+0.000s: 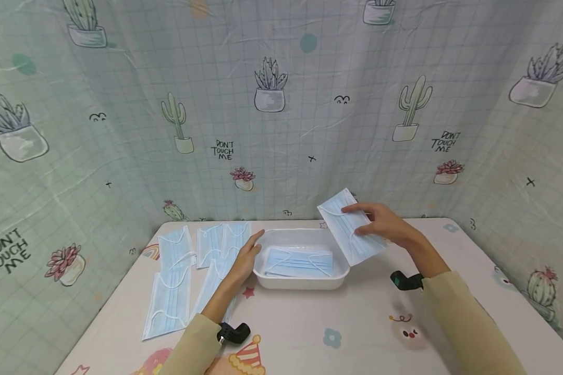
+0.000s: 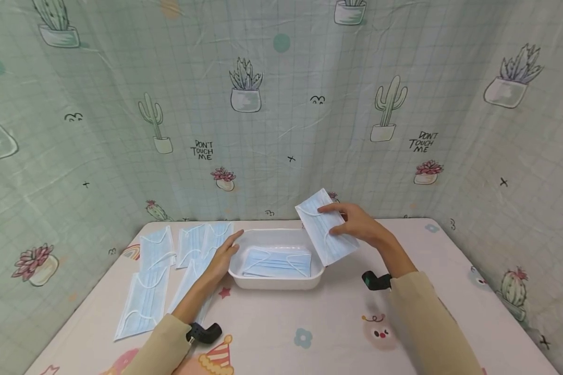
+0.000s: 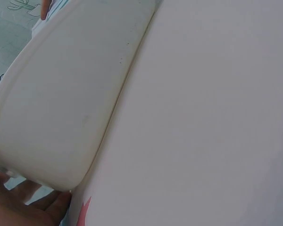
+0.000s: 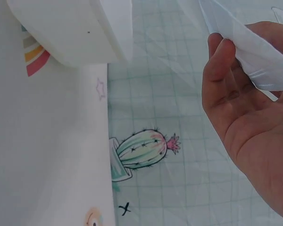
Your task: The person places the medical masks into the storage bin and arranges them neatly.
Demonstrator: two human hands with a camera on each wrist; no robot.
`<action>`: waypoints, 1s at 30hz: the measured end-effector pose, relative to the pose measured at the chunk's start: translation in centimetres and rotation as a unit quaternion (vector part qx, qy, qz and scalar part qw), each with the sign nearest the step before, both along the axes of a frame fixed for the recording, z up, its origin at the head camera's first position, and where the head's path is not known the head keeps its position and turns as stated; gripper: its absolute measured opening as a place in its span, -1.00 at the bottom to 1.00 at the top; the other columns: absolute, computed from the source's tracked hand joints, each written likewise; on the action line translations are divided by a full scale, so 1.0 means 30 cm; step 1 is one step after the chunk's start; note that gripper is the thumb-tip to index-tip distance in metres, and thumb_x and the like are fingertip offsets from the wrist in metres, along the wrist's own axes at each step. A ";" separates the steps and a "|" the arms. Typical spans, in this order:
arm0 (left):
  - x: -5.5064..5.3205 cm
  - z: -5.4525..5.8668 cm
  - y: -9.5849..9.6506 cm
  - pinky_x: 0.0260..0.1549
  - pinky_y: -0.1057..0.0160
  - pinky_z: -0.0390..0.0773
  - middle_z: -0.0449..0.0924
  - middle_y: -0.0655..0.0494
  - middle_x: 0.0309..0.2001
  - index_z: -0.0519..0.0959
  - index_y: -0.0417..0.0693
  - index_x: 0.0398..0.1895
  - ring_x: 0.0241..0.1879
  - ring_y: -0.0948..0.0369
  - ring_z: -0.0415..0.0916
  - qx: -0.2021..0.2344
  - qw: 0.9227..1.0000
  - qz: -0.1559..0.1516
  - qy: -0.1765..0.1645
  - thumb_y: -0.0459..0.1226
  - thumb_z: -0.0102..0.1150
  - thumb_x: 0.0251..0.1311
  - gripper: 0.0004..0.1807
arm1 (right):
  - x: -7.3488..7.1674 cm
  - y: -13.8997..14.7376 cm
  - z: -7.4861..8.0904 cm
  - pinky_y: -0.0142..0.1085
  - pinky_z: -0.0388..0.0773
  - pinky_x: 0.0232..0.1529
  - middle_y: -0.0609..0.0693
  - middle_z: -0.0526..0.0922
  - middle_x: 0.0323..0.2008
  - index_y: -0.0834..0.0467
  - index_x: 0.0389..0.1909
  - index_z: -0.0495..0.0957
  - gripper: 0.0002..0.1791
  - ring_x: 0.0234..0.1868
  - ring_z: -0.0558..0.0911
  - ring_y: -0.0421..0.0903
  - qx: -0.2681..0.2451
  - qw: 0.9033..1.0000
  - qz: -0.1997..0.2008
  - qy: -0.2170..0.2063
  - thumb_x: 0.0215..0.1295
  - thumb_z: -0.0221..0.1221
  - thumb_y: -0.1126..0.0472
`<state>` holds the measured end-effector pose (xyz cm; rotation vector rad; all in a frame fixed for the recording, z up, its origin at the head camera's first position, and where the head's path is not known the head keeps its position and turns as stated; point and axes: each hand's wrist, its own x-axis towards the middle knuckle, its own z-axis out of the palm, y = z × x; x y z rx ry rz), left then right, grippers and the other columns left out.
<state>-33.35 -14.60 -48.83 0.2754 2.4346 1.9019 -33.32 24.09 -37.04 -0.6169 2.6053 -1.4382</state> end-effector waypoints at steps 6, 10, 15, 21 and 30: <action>-0.008 -0.006 -0.004 0.58 -0.32 -0.14 -0.01 -0.06 0.67 0.15 0.14 0.64 0.67 -0.13 -0.17 -0.001 1.000 0.002 -0.004 -0.22 -0.30 0.63 -0.43 | -0.022 -0.057 0.019 -0.24 0.68 -0.15 0.30 0.44 0.34 0.14 0.35 0.54 -0.34 0.09 0.56 0.17 0.013 1.000 0.019 -0.001 0.15 0.36 0.32; -0.010 -0.009 -0.003 0.58 -0.31 -0.16 -0.02 -0.06 0.67 0.14 0.14 0.64 0.67 -0.13 -0.19 0.001 1.000 0.002 -0.005 -0.21 -0.30 0.63 -0.43 | -0.034 -0.096 0.032 -0.24 0.67 -0.13 0.26 0.44 0.36 0.09 0.34 0.56 -0.35 0.10 0.56 0.14 0.039 0.999 0.027 0.004 0.15 0.35 0.30; -0.003 -0.006 -0.001 0.59 -0.30 -0.14 0.00 -0.04 0.67 0.17 0.16 0.63 0.67 -0.11 -0.18 0.002 1.000 -0.001 0.000 -0.20 -0.29 0.63 -0.44 | -0.055 -0.143 0.046 -0.22 0.66 -0.11 0.25 0.47 0.38 0.04 0.31 0.60 -0.36 0.06 0.57 0.12 0.072 0.996 0.040 0.019 0.12 0.35 0.31; -0.001 -0.003 -0.002 0.59 -0.28 -0.12 0.05 -0.03 0.66 0.20 0.20 0.62 0.67 -0.10 -0.14 0.006 1.000 -0.004 0.007 -0.19 -0.27 0.63 -0.46 | -0.075 -0.199 0.061 -0.19 0.63 -0.03 0.22 0.49 0.38 0.02 0.25 0.64 -0.39 0.14 0.53 0.13 0.079 0.993 0.082 0.002 0.10 0.31 0.34; -0.008 -0.007 -0.004 0.59 -0.26 -0.12 0.02 -0.02 0.67 0.18 0.21 0.63 0.67 -0.10 -0.17 -0.006 1.000 -0.004 0.009 -0.18 -0.29 0.64 -0.45 | -0.119 -0.275 0.045 0.11 0.46 0.36 0.13 0.51 0.42 0.04 0.18 0.69 -0.42 0.38 0.47 0.14 0.114 0.979 0.167 0.003 0.05 0.28 0.37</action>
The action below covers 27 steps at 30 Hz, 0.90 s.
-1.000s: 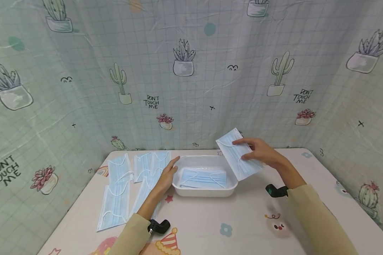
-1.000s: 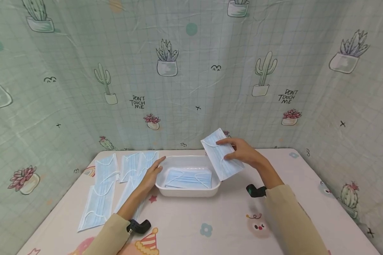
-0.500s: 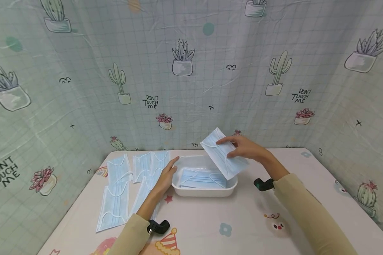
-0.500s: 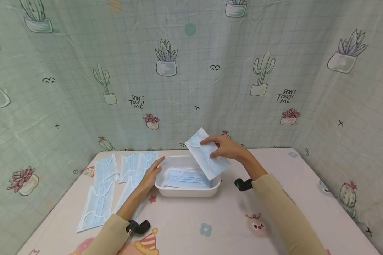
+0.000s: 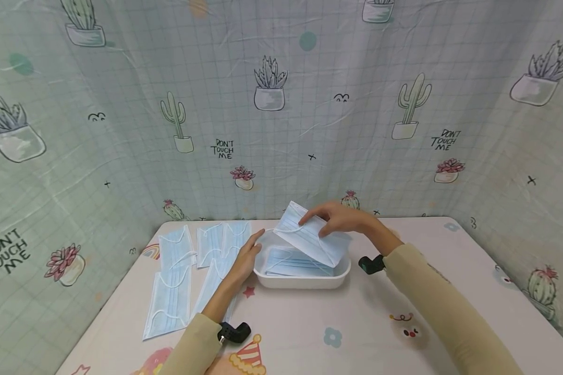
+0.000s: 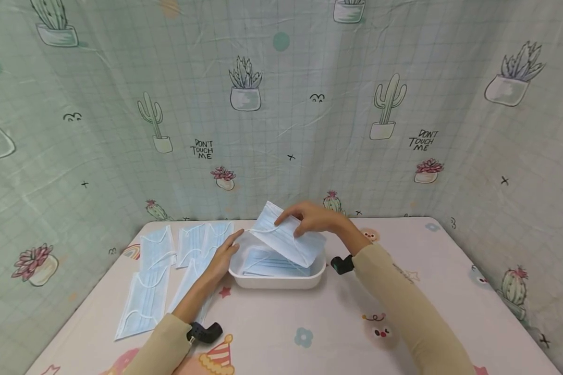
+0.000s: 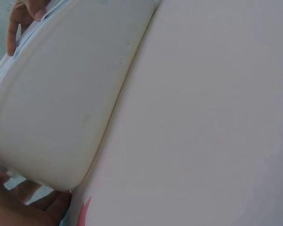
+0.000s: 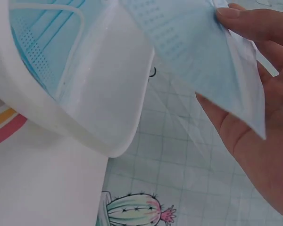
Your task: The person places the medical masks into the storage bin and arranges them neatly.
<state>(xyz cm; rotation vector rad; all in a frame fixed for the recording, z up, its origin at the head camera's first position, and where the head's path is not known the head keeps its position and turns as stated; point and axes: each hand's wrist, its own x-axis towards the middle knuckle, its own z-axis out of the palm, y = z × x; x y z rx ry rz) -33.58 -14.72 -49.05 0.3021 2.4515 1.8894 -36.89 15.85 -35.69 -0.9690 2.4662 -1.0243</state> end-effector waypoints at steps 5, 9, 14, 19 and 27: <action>0.003 0.006 0.002 0.60 -0.26 -0.12 -0.01 -0.03 0.67 0.18 0.21 0.63 0.68 -0.10 -0.18 -0.003 1.000 0.001 0.001 -0.18 -0.29 0.63 -0.45 | -0.021 -0.045 0.002 0.12 0.42 0.40 0.12 0.51 0.42 0.04 0.16 0.70 -0.42 0.40 0.45 0.12 0.043 0.998 0.038 -0.002 0.04 0.27 0.42; 0.005 0.009 0.003 0.60 -0.26 -0.14 0.00 -0.02 0.67 0.18 0.21 0.63 0.68 -0.10 -0.19 -0.004 1.000 0.003 0.004 -0.18 -0.28 0.63 -0.45 | -0.039 -0.082 0.003 0.01 0.44 0.36 0.09 0.50 0.43 0.00 0.17 0.70 -0.42 0.32 0.46 0.05 0.082 0.995 0.058 -0.011 0.09 0.29 0.45; 0.004 0.004 0.001 0.60 -0.26 -0.15 -0.01 -0.01 0.68 0.18 0.21 0.63 0.68 -0.09 -0.20 -0.003 1.000 0.004 0.003 -0.16 -0.28 0.62 -0.45 | -0.065 -0.120 -0.020 -0.12 0.43 0.33 0.02 0.56 0.37 0.00 0.13 0.72 -0.41 0.21 0.46 -0.06 0.110 0.990 0.080 -0.026 0.05 0.34 0.49; 0.002 0.001 0.002 0.60 -0.24 -0.15 -0.02 -0.02 0.68 0.16 0.15 0.64 0.68 -0.09 -0.21 0.000 1.000 0.003 0.000 -0.17 -0.28 0.62 -0.44 | -0.091 -0.153 -0.055 -0.22 0.42 0.28 -0.03 0.59 0.29 -0.03 0.09 0.74 -0.40 0.14 0.46 -0.12 0.144 0.984 0.100 -0.039 0.01 0.33 0.50; 0.020 0.029 0.005 0.58 -0.29 -0.11 -0.04 -0.09 0.68 0.14 0.11 0.64 0.67 -0.14 -0.20 0.011 1.000 -0.007 -0.014 -0.21 -0.29 0.63 -0.43 | -0.111 -0.198 -0.092 -0.33 0.35 -0.01 -0.06 0.58 0.14 0.00 0.10 0.74 -0.36 -0.02 0.40 -0.15 0.162 0.978 0.113 -0.070 0.00 0.28 0.58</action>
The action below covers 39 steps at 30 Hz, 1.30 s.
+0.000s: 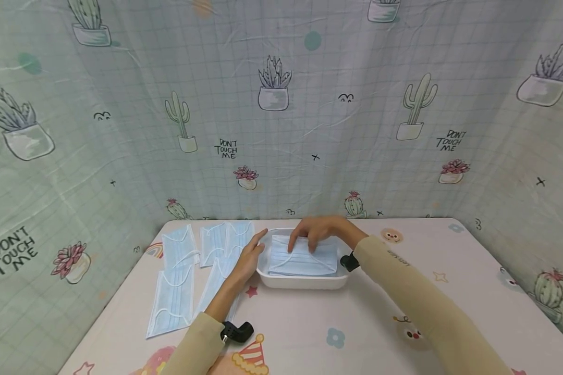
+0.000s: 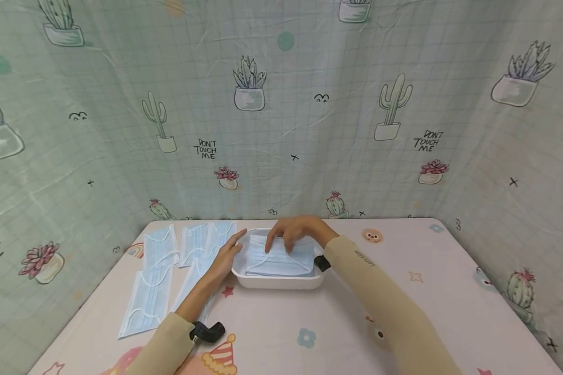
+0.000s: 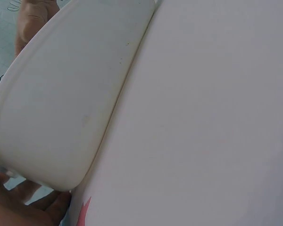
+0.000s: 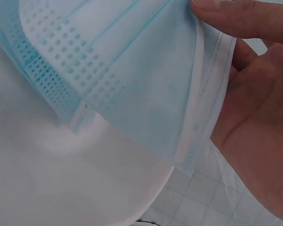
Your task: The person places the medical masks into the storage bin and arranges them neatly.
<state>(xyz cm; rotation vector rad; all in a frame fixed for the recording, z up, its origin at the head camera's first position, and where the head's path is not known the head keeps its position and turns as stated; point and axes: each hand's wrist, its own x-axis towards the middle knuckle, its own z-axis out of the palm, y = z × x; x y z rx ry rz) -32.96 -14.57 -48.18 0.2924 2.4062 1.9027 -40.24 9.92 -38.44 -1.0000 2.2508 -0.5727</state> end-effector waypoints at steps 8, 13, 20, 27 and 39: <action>-0.003 -0.016 0.003 0.58 -0.30 -0.10 -0.01 -0.01 0.68 0.17 0.23 0.63 0.67 -0.10 -0.16 -0.004 1.000 0.004 -0.005 -0.14 -0.26 0.62 -0.44 | 0.004 -0.014 -0.013 -0.01 0.23 0.54 0.00 0.48 0.42 -0.01 0.10 0.73 -0.36 0.26 0.38 -0.10 0.041 0.999 -0.017 -0.017 0.03 0.24 0.60; -0.008 -0.022 0.005 0.58 -0.29 -0.08 0.01 -0.04 0.67 0.18 0.20 0.63 0.67 -0.11 -0.14 0.003 1.000 0.002 0.002 -0.16 -0.25 0.62 -0.44 | 0.003 -0.013 -0.039 0.10 0.11 0.60 0.02 0.44 0.45 0.00 0.08 0.74 -0.37 0.37 0.35 -0.04 0.043 0.999 -0.025 -0.019 0.04 0.21 0.61; -0.015 -0.028 0.005 0.59 -0.27 -0.10 0.00 -0.03 0.67 0.18 0.21 0.62 0.67 -0.10 -0.15 0.001 1.000 0.003 0.005 -0.18 -0.26 0.62 -0.44 | 0.003 -0.011 -0.050 0.08 0.29 0.53 0.06 0.47 0.44 0.04 0.09 0.73 -0.37 0.44 0.42 0.08 0.039 0.999 -0.034 0.002 0.03 0.19 0.60; -0.015 -0.021 -0.001 0.59 -0.27 -0.07 0.02 -0.06 0.66 0.17 0.16 0.63 0.67 -0.12 -0.14 -0.009 1.000 0.008 0.009 -0.19 -0.26 0.62 -0.43 | 0.015 -0.012 -0.028 -0.03 0.45 0.45 0.15 0.55 0.38 0.11 0.19 0.66 -0.42 0.38 0.52 0.10 0.027 0.999 -0.036 0.003 0.15 0.22 0.57; -0.012 -0.024 -0.004 0.59 -0.24 -0.08 0.05 -0.05 0.66 0.19 0.15 0.63 0.66 -0.10 -0.11 -0.003 1.000 0.006 0.018 -0.21 -0.27 0.63 -0.45 | 0.065 0.076 0.005 0.12 0.66 0.13 0.39 0.65 0.13 0.32 0.22 0.58 -0.57 0.14 0.67 0.30 -0.142 0.987 -0.072 0.025 0.35 0.04 0.44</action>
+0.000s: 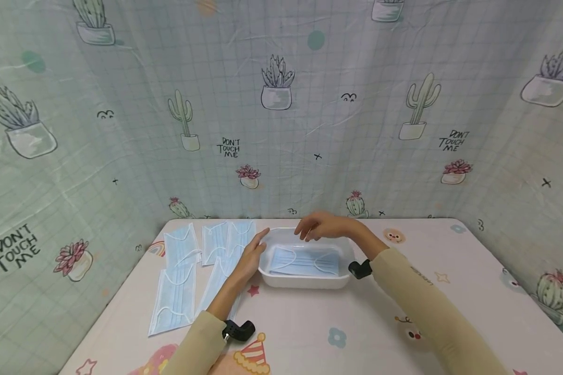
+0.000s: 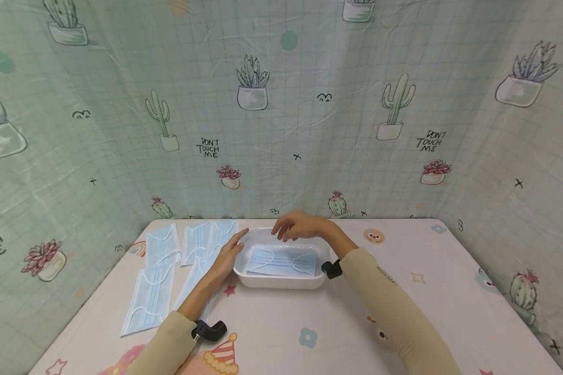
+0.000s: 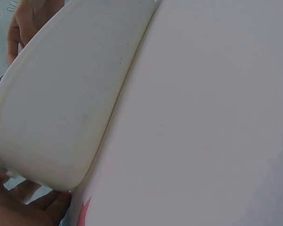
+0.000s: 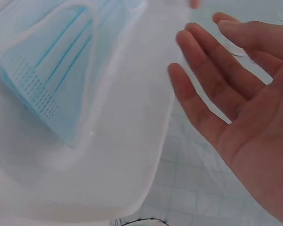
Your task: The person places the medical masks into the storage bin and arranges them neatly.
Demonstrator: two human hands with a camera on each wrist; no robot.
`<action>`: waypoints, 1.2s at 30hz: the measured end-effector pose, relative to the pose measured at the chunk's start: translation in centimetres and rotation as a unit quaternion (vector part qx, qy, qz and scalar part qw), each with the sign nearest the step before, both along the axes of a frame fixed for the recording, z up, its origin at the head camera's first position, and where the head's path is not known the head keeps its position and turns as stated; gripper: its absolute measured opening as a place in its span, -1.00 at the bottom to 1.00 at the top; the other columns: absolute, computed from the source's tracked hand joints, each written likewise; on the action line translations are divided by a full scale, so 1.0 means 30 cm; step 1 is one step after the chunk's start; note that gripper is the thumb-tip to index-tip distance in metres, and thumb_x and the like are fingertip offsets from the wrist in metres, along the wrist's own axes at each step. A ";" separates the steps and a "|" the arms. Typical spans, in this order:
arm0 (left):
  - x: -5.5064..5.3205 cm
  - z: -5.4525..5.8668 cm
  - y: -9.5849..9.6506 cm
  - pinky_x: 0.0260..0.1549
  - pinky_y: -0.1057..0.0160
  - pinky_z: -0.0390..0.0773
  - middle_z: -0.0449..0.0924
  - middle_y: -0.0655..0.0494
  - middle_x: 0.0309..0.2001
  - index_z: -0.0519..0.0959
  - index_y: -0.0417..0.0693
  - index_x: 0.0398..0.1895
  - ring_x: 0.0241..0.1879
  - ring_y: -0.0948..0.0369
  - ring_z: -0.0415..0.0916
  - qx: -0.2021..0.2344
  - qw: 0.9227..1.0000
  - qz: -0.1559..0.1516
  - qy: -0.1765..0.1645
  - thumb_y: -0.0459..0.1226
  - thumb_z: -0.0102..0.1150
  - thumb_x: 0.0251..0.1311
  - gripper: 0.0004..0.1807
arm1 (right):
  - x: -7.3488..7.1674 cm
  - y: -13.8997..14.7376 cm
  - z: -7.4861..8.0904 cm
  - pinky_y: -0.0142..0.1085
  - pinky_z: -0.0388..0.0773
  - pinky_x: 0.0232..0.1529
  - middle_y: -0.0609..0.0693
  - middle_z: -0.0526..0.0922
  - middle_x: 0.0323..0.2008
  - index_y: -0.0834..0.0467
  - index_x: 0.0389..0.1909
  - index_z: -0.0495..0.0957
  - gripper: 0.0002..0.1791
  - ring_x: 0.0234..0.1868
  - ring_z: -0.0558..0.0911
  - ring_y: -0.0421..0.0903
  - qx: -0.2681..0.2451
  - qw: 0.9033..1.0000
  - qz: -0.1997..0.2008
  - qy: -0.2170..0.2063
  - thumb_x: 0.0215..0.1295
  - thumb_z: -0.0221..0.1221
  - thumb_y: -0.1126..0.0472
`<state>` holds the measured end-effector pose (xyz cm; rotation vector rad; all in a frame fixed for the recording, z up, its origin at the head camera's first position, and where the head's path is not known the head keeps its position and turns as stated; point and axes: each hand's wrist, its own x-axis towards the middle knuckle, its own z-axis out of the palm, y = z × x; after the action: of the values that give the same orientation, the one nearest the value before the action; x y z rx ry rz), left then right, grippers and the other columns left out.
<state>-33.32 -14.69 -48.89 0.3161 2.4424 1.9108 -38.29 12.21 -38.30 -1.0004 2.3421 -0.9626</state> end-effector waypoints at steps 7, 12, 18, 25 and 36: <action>-0.002 0.000 0.005 0.59 -0.26 -0.08 0.04 -0.07 0.66 0.18 0.13 0.63 0.66 -0.11 -0.10 -0.005 1.000 0.004 0.002 -0.21 -0.28 0.63 -0.44 | 0.071 0.099 0.008 0.05 0.69 0.11 0.32 0.68 0.09 0.26 0.16 0.61 -0.68 0.08 0.70 0.21 -0.129 0.982 -0.128 0.051 0.47 0.12 0.32; 0.002 0.006 0.009 0.59 -0.25 -0.06 0.05 -0.06 0.66 0.18 0.14 0.63 0.66 -0.11 -0.08 -0.003 1.000 0.001 0.000 -0.21 -0.26 0.63 -0.44 | 0.113 0.167 -0.032 -0.02 0.66 0.17 0.28 0.66 0.14 0.25 0.19 0.59 -0.68 0.18 0.64 0.23 -0.158 0.963 -0.205 0.079 0.51 0.12 0.29; 0.010 0.010 0.008 0.60 -0.24 -0.09 0.03 -0.01 0.67 0.18 0.19 0.63 0.67 -0.09 -0.11 -0.001 1.000 0.004 -0.009 -0.19 -0.28 0.63 -0.44 | 0.123 0.219 -0.115 0.22 0.44 0.37 0.28 0.60 0.27 0.21 0.26 0.56 -0.64 0.37 0.51 0.23 -0.179 0.941 -0.276 0.078 0.52 0.12 0.25; 0.013 0.006 0.004 0.59 -0.28 -0.12 0.01 -0.04 0.67 0.17 0.17 0.63 0.67 -0.11 -0.13 0.005 1.000 0.007 -0.013 -0.19 -0.28 0.63 -0.44 | 0.113 0.225 -0.208 0.16 0.35 0.47 0.26 0.49 0.40 0.23 0.37 0.48 -0.55 0.42 0.46 0.21 -0.206 0.931 -0.300 0.010 0.57 0.09 0.14; 0.018 0.010 0.004 0.59 -0.30 -0.16 -0.01 -0.05 0.68 0.15 0.12 0.64 0.67 -0.12 -0.18 0.013 1.000 -0.003 -0.014 -0.18 -0.25 0.63 -0.43 | 0.082 0.225 -0.310 0.21 -0.14 0.63 0.15 0.13 0.64 0.22 0.54 0.28 -0.47 0.67 0.01 0.22 -0.274 0.920 -0.262 -0.101 0.65 -0.08 0.16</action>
<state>-32.79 -14.59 -48.61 0.2951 2.3997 1.9326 -35.84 18.95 -47.59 -0.3925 2.2418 -1.9037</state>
